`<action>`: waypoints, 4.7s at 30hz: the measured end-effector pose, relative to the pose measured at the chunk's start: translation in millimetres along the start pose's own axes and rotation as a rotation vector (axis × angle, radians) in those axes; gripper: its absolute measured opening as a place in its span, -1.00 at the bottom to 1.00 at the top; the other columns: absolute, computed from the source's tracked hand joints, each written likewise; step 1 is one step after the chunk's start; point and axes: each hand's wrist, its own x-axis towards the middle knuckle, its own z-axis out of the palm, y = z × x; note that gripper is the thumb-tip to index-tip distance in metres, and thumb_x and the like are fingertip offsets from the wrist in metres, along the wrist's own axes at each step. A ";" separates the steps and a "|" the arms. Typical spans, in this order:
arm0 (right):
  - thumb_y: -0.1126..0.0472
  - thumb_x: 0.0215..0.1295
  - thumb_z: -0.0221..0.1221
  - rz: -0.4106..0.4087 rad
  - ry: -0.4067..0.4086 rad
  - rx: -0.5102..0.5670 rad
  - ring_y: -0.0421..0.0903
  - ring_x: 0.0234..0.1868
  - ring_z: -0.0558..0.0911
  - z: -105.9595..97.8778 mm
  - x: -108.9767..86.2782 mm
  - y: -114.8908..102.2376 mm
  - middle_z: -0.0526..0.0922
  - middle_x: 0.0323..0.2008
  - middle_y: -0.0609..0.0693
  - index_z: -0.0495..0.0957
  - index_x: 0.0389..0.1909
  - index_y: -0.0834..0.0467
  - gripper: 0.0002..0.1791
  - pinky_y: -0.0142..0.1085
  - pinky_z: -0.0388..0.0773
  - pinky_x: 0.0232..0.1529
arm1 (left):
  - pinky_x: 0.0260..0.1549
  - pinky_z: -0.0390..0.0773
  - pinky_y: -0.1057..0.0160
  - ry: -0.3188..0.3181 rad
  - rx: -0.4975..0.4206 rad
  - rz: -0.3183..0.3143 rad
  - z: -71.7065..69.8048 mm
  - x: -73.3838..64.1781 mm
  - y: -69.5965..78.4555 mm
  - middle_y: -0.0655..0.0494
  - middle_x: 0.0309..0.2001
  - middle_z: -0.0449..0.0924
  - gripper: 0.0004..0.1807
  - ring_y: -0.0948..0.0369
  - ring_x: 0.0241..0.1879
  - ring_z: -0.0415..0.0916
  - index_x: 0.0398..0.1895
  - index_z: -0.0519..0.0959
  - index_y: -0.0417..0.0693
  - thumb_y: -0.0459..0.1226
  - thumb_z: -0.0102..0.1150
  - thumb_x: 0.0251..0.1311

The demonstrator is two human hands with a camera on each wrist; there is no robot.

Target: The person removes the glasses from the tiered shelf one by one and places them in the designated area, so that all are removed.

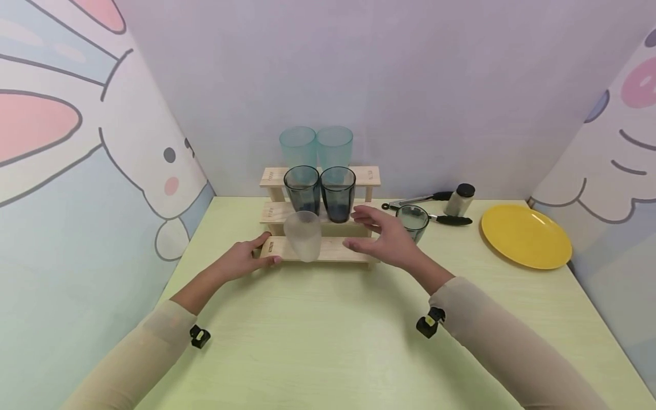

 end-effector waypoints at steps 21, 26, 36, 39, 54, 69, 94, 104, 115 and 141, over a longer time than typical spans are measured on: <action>-0.09 0.26 0.62 -0.032 0.008 -0.014 0.17 0.43 0.68 69.1 26.5 -30.4 0.63 0.46 0.17 0.39 0.64 0.18 0.03 0.04 0.60 0.43 | 0.06 0.59 -0.01 0.005 0.000 0.008 -0.5 -0.9 1.4 -0.38 0.52 0.50 0.16 0.01 0.03 0.56 0.82 0.13 0.00 0.41 0.29 0.39; -0.20 0.20 0.62 -0.016 0.073 -0.054 0.19 0.37 0.72 84.1 31.7 -37.5 0.66 0.41 0.15 0.45 0.57 0.18 0.02 0.07 0.66 0.35 | 0.13 0.61 -0.05 0.009 -0.001 0.013 0.0 -1.1 1.1 -0.37 0.54 0.49 0.15 0.01 0.08 0.57 0.82 0.13 0.01 0.41 0.28 0.40; -0.40 0.18 0.55 0.052 0.157 -0.208 0.16 0.08 0.78 104.5 40.8 -51.0 0.77 0.17 0.21 0.50 0.44 0.22 0.03 0.08 0.73 0.03 | 0.21 0.62 -0.13 0.011 -0.005 0.005 0.2 -1.4 -0.2 -0.37 0.56 0.46 0.17 -0.03 0.20 0.60 0.82 0.13 -0.01 0.43 0.27 0.39; -0.48 0.13 0.53 0.079 0.168 -0.231 0.16 0.07 0.78 107.9 43.8 -53.0 0.77 0.14 0.21 0.48 0.42 0.21 0.09 0.09 0.72 0.04 | 0.19 0.62 -0.12 0.011 -0.007 0.000 -0.1 -1.8 -0.3 -0.37 0.56 0.46 0.17 -0.02 0.18 0.59 0.81 0.13 -0.02 0.42 0.28 0.39; -0.47 0.22 0.48 0.073 0.149 -0.206 0.11 0.09 0.75 105.7 40.2 -52.3 0.75 0.12 0.10 0.51 0.32 0.09 -0.09 0.07 0.70 0.05 | 0.22 0.61 -0.14 0.009 -0.006 0.015 -0.1 -1.9 1.6 -0.36 0.58 0.43 0.15 -0.03 0.22 0.61 0.82 0.12 0.00 0.40 0.28 0.40; -0.23 0.12 0.65 -0.017 0.152 -0.103 0.01 0.12 0.75 66.0 23.7 -37.8 0.81 0.11 -0.04 0.58 0.42 -0.05 -0.13 0.03 0.66 0.07 | 0.18 0.62 -0.11 0.007 -0.017 -0.017 -0.2 -2.3 4.7 -0.38 0.60 0.40 0.19 -0.05 0.20 0.59 0.83 0.10 0.04 0.45 0.28 0.35; -0.17 0.19 0.66 0.060 0.093 -0.141 0.06 0.14 0.75 -14.2 -29.9 -0.6 0.73 0.29 0.03 0.61 0.43 -0.14 -0.20 -0.19 0.69 -0.06 | 0.26 0.61 -0.15 0.014 -0.016 -0.010 2.4 -1.7 1.4 -0.31 0.65 0.35 0.18 -0.09 0.33 0.58 0.83 0.10 0.03 0.43 0.29 0.37; -0.15 0.22 0.64 0.117 0.149 -0.208 0.01 0.15 0.65 -46.6 -56.9 23.4 0.73 0.28 0.02 0.62 0.40 -0.12 -0.26 -0.32 0.58 0.01 | 0.30 0.59 -0.18 0.016 -0.017 -0.012 3.7 -1.4 0.3 -0.33 0.65 0.34 0.18 -0.14 0.41 0.56 0.83 0.09 0.04 0.43 0.28 0.37; 0.03 0.26 0.64 0.135 0.191 -0.220 -0.40 -0.01 0.64 -78.5 -91.4 46.5 0.75 0.21 0.05 0.59 0.43 -0.04 -0.26 -0.45 0.59 -0.11 | 0.32 0.59 -0.18 0.016 -0.013 -0.018 3.9 -1.0 1.0 -0.28 0.68 0.30 0.19 -0.12 0.42 0.55 0.83 0.09 0.05 0.45 0.28 0.36; -0.25 0.45 0.44 0.345 0.160 -0.247 0.01 0.38 0.64 -126.1 -82.1 119.2 0.62 0.46 0.28 0.38 0.60 0.07 -0.13 -0.44 0.51 -0.04 | 0.14 0.63 -0.08 0.014 0.009 -0.016 3.4 -0.5 2.7 -0.37 0.60 0.41 0.18 -0.03 0.17 0.59 0.83 0.10 0.03 0.43 0.29 0.37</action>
